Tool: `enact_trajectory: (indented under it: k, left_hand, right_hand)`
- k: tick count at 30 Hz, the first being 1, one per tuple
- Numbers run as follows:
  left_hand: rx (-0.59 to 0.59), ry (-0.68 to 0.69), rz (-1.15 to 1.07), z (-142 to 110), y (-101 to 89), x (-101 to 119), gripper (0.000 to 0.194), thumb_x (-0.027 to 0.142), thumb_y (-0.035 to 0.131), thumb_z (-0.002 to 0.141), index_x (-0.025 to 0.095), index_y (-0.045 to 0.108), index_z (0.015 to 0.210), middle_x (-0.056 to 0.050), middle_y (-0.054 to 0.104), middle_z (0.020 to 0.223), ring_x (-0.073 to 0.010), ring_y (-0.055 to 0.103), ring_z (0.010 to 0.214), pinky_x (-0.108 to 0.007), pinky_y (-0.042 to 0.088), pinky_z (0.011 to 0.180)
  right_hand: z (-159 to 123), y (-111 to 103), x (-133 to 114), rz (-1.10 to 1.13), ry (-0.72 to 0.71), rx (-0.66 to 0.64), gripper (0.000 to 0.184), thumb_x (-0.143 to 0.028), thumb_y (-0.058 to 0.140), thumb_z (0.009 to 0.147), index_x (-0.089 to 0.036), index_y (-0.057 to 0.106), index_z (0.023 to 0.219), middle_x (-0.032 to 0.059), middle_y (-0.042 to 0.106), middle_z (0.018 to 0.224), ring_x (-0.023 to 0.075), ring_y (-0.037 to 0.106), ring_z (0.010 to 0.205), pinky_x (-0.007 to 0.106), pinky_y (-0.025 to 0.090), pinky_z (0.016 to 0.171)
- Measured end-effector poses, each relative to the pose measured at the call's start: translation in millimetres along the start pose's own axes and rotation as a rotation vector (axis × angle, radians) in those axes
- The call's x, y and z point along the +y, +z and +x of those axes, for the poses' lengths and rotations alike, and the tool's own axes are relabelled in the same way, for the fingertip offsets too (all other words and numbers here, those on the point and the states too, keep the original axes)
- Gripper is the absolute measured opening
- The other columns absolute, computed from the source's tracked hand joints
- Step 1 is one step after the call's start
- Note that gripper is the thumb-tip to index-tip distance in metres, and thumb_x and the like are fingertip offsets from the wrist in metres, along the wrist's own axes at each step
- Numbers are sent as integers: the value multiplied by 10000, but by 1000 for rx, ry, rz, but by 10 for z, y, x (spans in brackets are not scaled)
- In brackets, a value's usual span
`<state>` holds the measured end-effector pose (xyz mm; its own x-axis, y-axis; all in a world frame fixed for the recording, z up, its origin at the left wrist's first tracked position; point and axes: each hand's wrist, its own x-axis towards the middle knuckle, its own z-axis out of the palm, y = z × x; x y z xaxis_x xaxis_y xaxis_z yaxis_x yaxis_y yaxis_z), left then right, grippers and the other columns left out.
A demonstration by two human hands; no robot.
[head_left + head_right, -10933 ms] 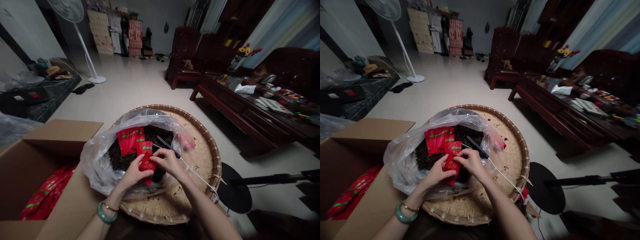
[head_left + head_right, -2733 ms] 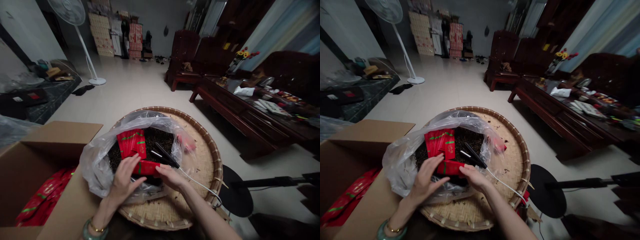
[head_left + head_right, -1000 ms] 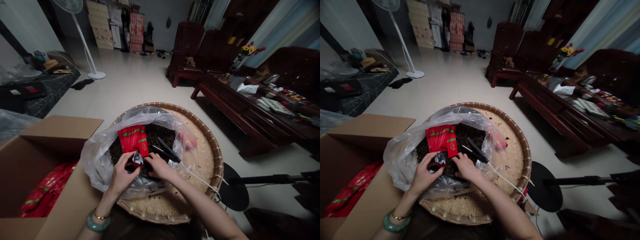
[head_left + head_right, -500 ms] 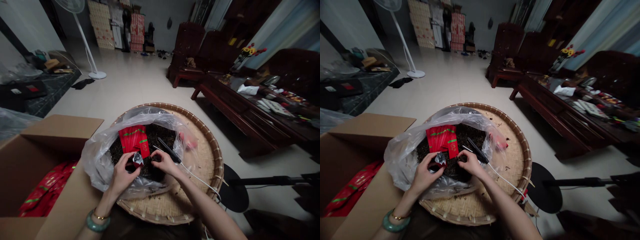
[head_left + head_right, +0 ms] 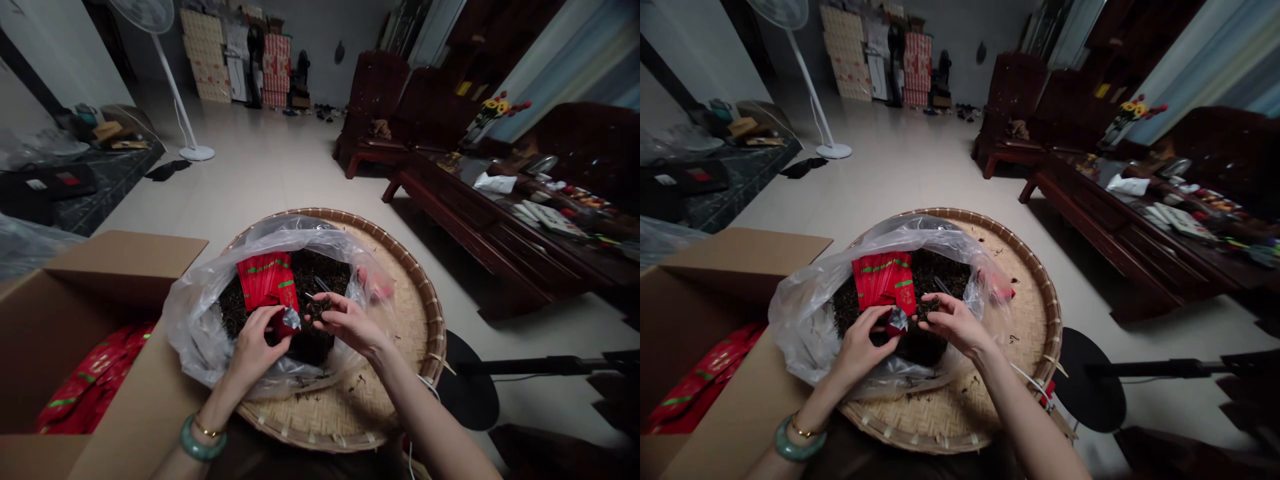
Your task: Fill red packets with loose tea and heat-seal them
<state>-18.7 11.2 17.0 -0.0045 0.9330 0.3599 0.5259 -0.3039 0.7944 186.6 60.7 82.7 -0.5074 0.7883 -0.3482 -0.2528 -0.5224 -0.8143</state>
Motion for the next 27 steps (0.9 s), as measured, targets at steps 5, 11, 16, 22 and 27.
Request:
enact_trajectory:
  k: [5,11,16,22,27]
  left_hand:
    - [-37,13,20,22,48,32,426,168,615,721,207,552,1140,-76,564,1091,-211,567,986,-287,573,710]
    - [-50,7,16,16,54,34,427,156,609,717,204,549,1137,-83,562,1087,-221,558,996,-305,562,728]
    - [-54,9,4,8,54,9,414,157,611,715,203,551,1123,-82,566,1081,-222,562,995,-304,562,728]
    - [-62,2,30,7,62,-9,429,154,607,718,199,535,1138,-84,557,1093,-224,557,1004,-314,554,748]
    - [-64,-7,26,4,62,-5,429,150,597,719,203,530,1139,-77,555,1096,-213,555,1001,-295,548,744]
  right_hand:
    - [-99,198,-243,-368,-114,-73,308,-244,703,693,-194,602,980,-19,612,871,114,625,723,266,515,709]
    - [-83,331,-267,-987,-307,-73,327,-100,617,704,-200,621,1015,-26,630,846,125,555,749,254,453,718]
    - [-106,380,-240,-1180,-402,-52,410,-42,618,691,-204,594,1067,28,616,1013,171,573,927,302,462,815]
    - [-110,405,-149,-1252,-416,-17,495,25,532,710,-205,554,1147,64,531,1088,164,569,960,288,496,805]
    - [-120,452,-132,-1392,-436,-63,378,-33,551,777,-191,580,1119,61,620,1017,194,566,963,350,467,871]
